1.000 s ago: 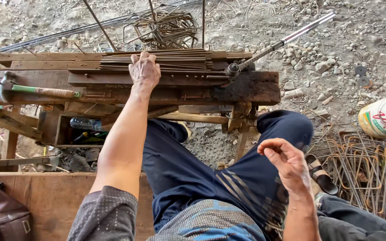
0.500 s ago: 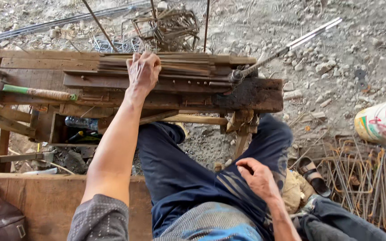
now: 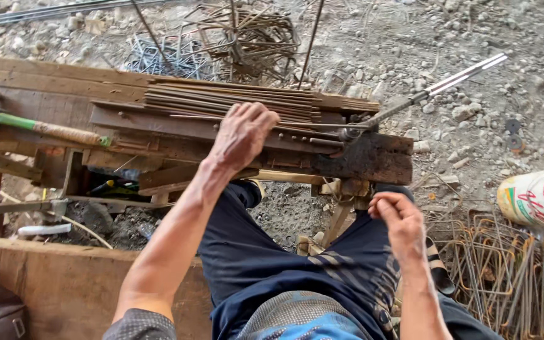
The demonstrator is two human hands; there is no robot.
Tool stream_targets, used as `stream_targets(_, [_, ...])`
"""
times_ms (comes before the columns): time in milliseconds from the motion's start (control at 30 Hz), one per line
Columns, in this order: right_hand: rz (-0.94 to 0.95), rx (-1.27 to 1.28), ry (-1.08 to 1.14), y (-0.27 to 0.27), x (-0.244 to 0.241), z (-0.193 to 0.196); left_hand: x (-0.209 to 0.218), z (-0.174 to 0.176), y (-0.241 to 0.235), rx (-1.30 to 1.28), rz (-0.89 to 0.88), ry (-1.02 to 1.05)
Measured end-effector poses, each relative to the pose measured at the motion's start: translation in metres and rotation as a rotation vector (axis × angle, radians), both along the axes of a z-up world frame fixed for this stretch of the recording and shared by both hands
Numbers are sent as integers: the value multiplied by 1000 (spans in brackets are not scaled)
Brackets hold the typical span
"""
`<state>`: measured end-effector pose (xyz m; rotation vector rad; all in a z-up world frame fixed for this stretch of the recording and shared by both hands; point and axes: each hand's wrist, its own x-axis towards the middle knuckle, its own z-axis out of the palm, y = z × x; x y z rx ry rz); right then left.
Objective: The person sits on the ground and uses a manual bending machine to bend thin metal rods into U-shapes. They insert each rod into the machine, rotate the crank handle to bend it, and then remove the finished piece.
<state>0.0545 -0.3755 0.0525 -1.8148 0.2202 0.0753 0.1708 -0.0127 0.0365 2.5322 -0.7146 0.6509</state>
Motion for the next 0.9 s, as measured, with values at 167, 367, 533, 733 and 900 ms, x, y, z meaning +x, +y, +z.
stream_targets(167, [29, 117, -204, 21, 44, 17, -25, 24, -18, -37, -11, -29])
stream_targets(367, [23, 207, -266, 6, 60, -41, -50, 11, -34, -22, -7, -122])
stream_targets(533, [-36, 180, -288, -5, 44, -49, -58, 3, -47, -24, -49, -136])
stream_targets(733, [-85, 118, -257, 10, 54, -40, -41, -22, -42, -4, -52, -85])
stream_targets(900, [-69, 36, -207, 37, 100, -41, -8, -22, -27, -19, 46, 27])
